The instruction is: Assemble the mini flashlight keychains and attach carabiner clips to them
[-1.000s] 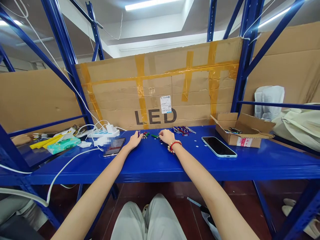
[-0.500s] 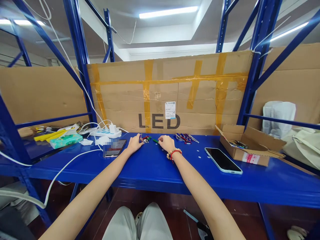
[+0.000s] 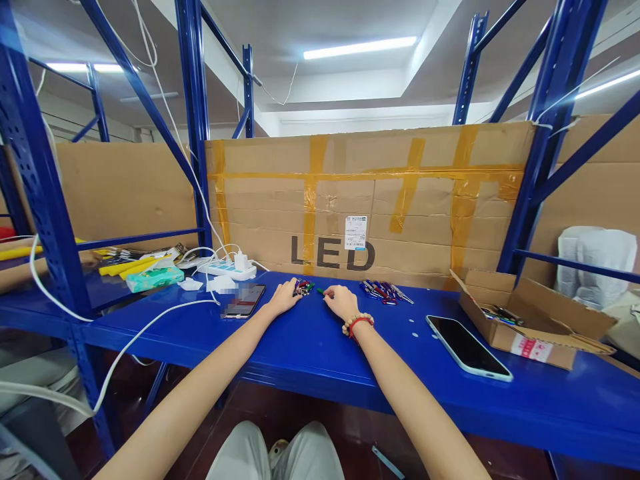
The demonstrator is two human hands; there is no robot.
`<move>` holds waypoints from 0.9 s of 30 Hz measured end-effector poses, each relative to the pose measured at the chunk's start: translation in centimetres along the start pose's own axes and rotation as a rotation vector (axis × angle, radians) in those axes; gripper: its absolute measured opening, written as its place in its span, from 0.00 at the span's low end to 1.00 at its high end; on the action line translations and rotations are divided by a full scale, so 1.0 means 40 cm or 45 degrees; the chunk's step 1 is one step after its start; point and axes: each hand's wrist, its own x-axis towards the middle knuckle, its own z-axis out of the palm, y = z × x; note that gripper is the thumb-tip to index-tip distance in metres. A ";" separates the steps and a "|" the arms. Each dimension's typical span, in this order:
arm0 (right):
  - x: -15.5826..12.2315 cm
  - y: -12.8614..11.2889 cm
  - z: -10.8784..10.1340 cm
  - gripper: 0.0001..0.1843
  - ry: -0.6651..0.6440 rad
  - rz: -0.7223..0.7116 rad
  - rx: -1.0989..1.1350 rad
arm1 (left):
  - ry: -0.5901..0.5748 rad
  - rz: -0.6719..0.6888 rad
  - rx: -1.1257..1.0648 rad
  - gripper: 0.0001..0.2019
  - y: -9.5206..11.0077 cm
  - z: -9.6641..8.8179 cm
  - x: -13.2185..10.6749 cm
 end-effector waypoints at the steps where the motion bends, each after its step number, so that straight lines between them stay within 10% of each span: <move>1: 0.000 0.000 0.000 0.12 -0.001 0.000 0.001 | 0.001 0.007 -0.014 0.16 0.002 -0.003 -0.001; 15: -0.006 -0.002 0.001 0.13 0.013 -0.012 0.045 | 0.084 0.170 -0.622 0.04 0.030 0.012 0.001; 27: -0.015 -0.032 -0.011 0.27 0.036 -0.274 0.157 | 0.086 -0.086 -1.340 0.04 0.066 0.007 -0.006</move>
